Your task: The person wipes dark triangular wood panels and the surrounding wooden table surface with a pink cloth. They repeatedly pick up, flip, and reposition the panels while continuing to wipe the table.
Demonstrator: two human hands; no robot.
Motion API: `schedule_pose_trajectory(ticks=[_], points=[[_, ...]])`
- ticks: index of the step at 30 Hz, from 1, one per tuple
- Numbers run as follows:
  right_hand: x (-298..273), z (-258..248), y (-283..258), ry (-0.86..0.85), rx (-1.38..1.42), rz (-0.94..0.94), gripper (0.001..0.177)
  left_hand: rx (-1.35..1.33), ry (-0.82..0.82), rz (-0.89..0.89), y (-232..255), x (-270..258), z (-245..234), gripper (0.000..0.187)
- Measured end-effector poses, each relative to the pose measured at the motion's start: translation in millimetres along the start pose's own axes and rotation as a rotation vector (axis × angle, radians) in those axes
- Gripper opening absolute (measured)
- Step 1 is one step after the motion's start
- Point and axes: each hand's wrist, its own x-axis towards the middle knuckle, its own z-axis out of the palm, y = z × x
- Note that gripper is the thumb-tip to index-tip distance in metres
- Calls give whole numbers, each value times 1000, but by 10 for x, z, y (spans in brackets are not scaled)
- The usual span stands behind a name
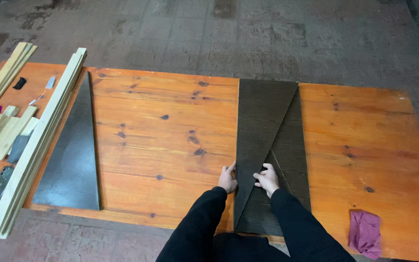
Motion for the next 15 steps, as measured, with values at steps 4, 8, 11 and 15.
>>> schedule_pose_trajectory(ticks=[4, 8, 11, 15], points=[[-58, -45, -27, -6, -4, -2, 86, -27, 25, 35, -42, -44, 41, 97], [0, -16, -11, -12, 27, -33, 87, 14, 21, 62, 36, -52, -10, 93], [-42, -52, -49, -14, 30, -35, 85, 16, 26, 70, -31, 23, 26, 92], [-25, -40, -3, -20, 12, -34, 85, 26, 23, 90, -28, 26, 16, 97]])
